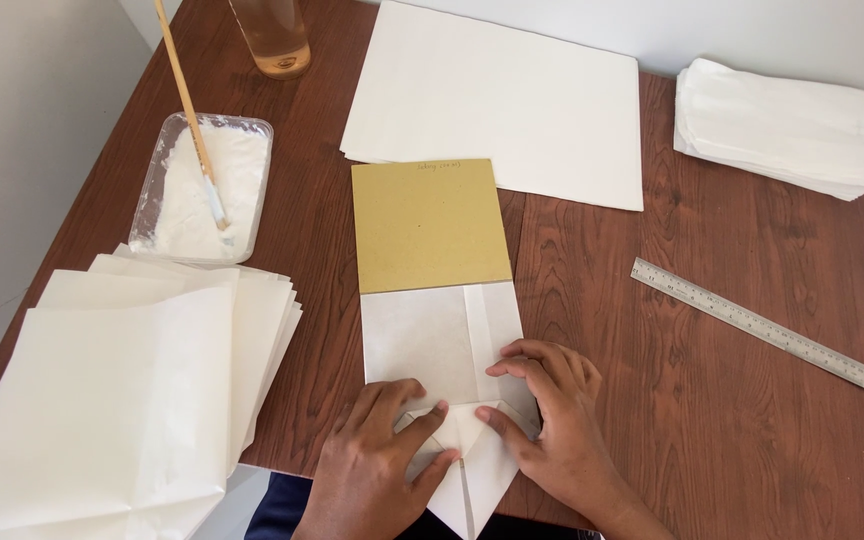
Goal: The person is manually folding and gluing paper sheets to create a bag using a cardboard template.
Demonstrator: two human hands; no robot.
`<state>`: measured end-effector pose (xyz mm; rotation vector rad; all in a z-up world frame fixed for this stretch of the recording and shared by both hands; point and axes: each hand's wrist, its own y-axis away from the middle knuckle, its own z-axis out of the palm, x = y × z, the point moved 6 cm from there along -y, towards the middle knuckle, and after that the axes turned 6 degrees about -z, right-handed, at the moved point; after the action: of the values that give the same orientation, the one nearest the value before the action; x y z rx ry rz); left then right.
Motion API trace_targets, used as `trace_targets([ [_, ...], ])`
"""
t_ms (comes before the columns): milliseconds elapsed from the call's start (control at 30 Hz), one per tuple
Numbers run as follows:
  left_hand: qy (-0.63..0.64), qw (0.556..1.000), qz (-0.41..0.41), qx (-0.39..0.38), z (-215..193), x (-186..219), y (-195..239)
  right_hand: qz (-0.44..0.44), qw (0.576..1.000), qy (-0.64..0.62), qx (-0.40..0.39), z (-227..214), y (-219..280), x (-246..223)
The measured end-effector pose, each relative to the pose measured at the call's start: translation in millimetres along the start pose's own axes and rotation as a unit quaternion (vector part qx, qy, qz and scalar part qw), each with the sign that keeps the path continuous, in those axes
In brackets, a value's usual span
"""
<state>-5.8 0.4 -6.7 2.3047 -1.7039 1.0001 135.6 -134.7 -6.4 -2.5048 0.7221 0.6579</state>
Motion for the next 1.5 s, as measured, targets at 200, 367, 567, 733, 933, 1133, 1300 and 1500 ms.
trace_targets([
  [200,-0.066,0.996,0.004,0.060,-7.1,-2.4,-1.5,0.026,0.999,-0.036,-0.014,-1.0,0.0,7.2],
  [367,-0.082,0.993,-0.020,0.078,-9.0,-2.5,2.6,0.074,0.995,-0.058,-0.021,-0.1,0.3,11.5],
  [567,-0.050,0.994,-0.023,0.091,-7.5,-7.9,3.4,0.074,0.994,-0.072,-0.027,-1.6,-2.9,13.3],
  [733,-0.033,0.996,-0.031,0.082,-11.6,-5.2,3.2,0.073,0.995,-0.071,-0.022,-1.5,-2.9,12.7],
  [933,-0.032,0.993,-0.034,0.104,-8.2,-5.8,7.1,0.029,0.984,-0.168,0.046,-13.4,-4.6,11.7],
  [1133,-0.037,0.996,-0.033,0.080,-0.7,-11.5,10.2,0.036,0.985,-0.164,0.036,-15.1,12.6,14.4],
  [1300,-0.040,0.993,0.004,0.115,-0.8,-10.3,8.4,-0.140,0.985,-0.079,0.069,-17.6,12.6,-11.5],
  [1500,-0.032,0.994,0.035,0.100,-4.4,-12.3,13.7,-0.214,0.977,0.000,0.022,-4.0,25.2,-25.8],
])
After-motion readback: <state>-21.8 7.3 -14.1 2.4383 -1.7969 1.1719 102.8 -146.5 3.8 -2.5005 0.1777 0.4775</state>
